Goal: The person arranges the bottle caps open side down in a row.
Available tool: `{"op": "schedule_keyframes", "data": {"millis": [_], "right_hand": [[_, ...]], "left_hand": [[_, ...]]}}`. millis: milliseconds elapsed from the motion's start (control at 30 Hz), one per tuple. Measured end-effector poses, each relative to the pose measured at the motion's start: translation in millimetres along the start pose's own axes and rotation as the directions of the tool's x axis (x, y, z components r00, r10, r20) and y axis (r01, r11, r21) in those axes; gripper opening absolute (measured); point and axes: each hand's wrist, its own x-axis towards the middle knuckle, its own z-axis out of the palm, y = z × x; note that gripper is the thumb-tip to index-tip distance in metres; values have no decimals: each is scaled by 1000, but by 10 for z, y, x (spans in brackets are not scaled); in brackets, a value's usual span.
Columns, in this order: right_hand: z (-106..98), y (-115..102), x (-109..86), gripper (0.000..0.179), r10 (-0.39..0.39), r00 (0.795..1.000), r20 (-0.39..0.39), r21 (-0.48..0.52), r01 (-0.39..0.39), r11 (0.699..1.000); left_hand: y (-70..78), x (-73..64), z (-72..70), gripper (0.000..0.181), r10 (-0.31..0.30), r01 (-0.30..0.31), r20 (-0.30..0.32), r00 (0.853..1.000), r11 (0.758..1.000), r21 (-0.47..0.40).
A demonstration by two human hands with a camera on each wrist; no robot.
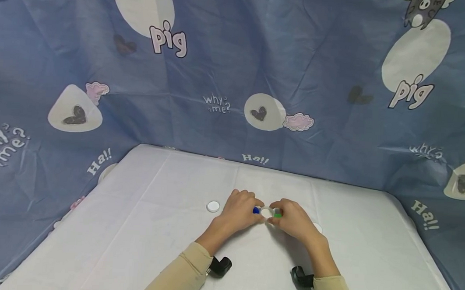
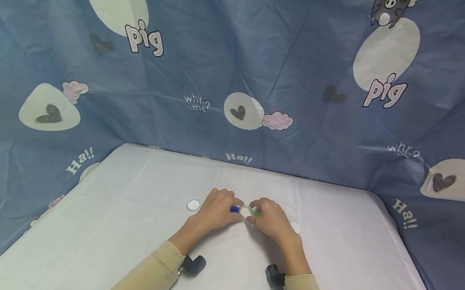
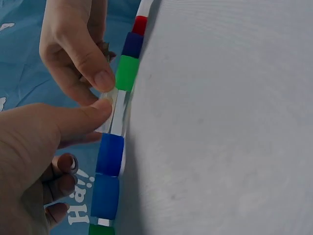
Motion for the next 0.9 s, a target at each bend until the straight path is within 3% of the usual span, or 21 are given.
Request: {"op": "schedule_keyframes", "data": {"millis": [433, 633, 767, 900], "right_hand": [[-45, 33, -13, 30, -21, 1000, -7, 79, 21, 997], [-88, 54, -27, 25, -11, 1000, 10, 106, 10, 994], [-126, 53, -43, 21, -6, 999, 37, 136, 1, 991], [-146, 51, -52, 20, 5, 999, 54, 163, -14, 987]], "left_hand": [[-24, 2, -66, 44, 1, -1, 15, 1000, 1000, -26], [-22, 5, -77, 37, 64, -63, -71, 995, 998, 21], [-21, 11, -89, 29, 131, -122, -142, 981, 990, 67], [-22, 15, -96, 26, 173, -158, -170, 970, 982, 99]]}}
